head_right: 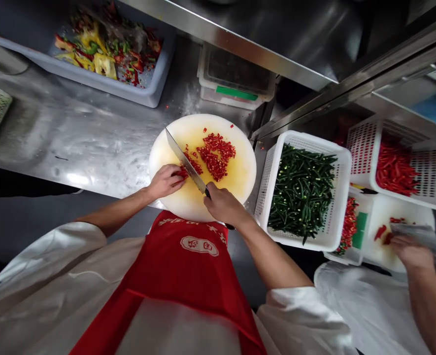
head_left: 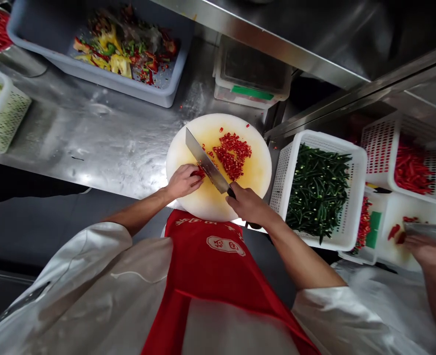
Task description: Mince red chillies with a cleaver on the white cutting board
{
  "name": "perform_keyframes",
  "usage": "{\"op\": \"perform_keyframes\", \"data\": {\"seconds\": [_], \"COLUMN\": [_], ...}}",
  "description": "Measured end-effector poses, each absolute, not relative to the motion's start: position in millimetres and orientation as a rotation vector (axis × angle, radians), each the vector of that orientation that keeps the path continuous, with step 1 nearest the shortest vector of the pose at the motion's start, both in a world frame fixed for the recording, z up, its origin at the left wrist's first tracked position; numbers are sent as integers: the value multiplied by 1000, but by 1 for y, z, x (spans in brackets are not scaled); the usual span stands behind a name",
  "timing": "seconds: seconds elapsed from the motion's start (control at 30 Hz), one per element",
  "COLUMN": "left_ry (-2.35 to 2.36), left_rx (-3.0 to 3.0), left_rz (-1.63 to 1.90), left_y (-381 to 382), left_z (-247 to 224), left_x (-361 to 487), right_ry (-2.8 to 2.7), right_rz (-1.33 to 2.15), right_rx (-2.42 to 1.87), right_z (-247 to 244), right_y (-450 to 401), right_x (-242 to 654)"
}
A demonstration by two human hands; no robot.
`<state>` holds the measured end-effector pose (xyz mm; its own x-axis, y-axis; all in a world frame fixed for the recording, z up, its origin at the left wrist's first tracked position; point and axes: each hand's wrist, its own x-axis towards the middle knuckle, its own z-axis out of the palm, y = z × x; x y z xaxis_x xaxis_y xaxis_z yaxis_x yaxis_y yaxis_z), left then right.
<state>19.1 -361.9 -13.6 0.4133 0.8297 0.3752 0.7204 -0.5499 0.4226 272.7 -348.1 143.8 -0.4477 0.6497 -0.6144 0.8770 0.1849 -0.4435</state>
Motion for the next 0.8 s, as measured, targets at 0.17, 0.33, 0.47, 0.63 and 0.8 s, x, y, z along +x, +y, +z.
{"op": "perform_keyframes", "data": {"seconds": [0.17, 0.33, 0.47, 0.63, 0.8], "left_ry": [1408, 1380, 1374, 1393, 1404], "left_rx": [2447, 2438, 2451, 2464, 2366], "left_rz": [819, 810, 860, 897, 913], "left_y": [-360, -356, -356, -360, -362], "left_z": [-15, -19, -20, -17, -18], "left_x": [21, 23, 23, 20, 17], "right_ry": [2056, 2089, 2246, 2264, 2122], "right_rz": [-1197, -1096, -980, -1016, -1150], "right_rx": [1457, 1504, 1502, 1454, 1466], "right_z": [166, 122, 87, 122, 156], "right_y": [-372, -384, -366, -346, -369], "right_x": [292, 279, 252, 254, 280]}}
